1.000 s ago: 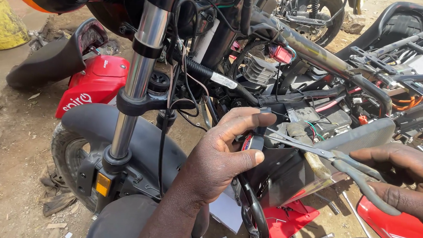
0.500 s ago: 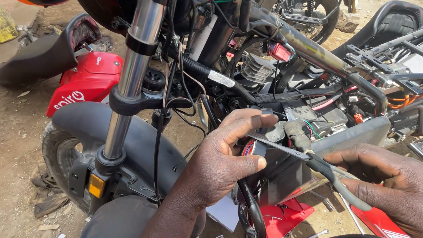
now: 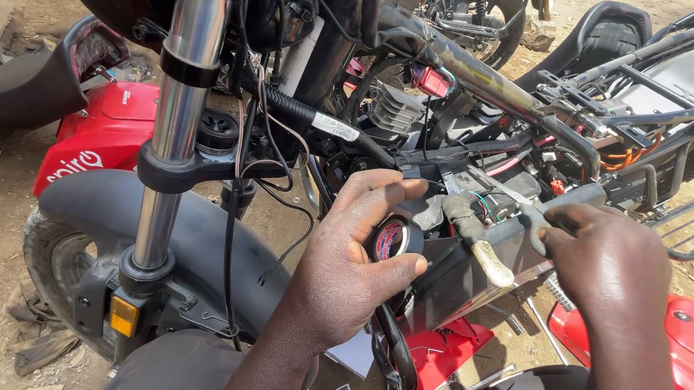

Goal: Securing and insulating motorcycle wiring using zip ties and electrical tape.

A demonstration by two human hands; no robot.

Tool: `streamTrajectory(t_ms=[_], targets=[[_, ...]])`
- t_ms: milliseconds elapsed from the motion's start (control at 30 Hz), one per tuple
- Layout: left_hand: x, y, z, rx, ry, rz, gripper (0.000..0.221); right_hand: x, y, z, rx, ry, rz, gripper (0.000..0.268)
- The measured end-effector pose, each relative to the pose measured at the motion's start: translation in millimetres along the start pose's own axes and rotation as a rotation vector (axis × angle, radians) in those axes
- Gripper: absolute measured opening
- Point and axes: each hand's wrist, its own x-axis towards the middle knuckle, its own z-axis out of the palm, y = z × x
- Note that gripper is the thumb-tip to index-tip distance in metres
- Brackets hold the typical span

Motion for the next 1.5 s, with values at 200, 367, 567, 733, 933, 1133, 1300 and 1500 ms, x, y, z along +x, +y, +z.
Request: streamTrajectory(t_ms=[200,367,567,733,933,1133,1300,1500], targets=[[-3.6,2.3,6.7,-0.521,-0.041,-0.203,0.061,15.1,9.9,37.3,-0.286,0.178,-0.274,0.031],[-3.9,-4.8,12.9,-0.578,0.044,-0.167,0.062,-40.7,-38.1,-30.3,0.337,-0.119,-0.372,0.058],[-3.6,-6.9,17.8,-0.749,0.152,-0.177,0.063,-86.2,-72.4,-34.4,0.730,-0.132,-0.728,0.069],[-3.3,-4.4,24.4,-0.700,0.196,-0.197,0.063,-83.9,-75.1,-36.0,1.071,-0.255,-0.536,0.060],[-2.6,-3.9,16.5,-0.456,0.181,-0.216,0.035,23.6,-70.8,-20.8,0.398,-0.106,-0.355,0.054],[-2.3,-4.2,4.2,-0.538,0.190,-0.130,0.015,78.2,-77.2,17.6,-0.140,-0.247,-0.444,0.051],[-1.0,-3.3,-1.0,-0.416,0.172,-0.183,0.018,-24.0,-100.0,-62.3,0.892,-0.428,-0.216,0.048],[-2.2,1.0,0.5,-0.286,0.159,-0.202,0.015,-47.3,-91.4,-45.9,1.302,-0.635,-0.367,0.014]])
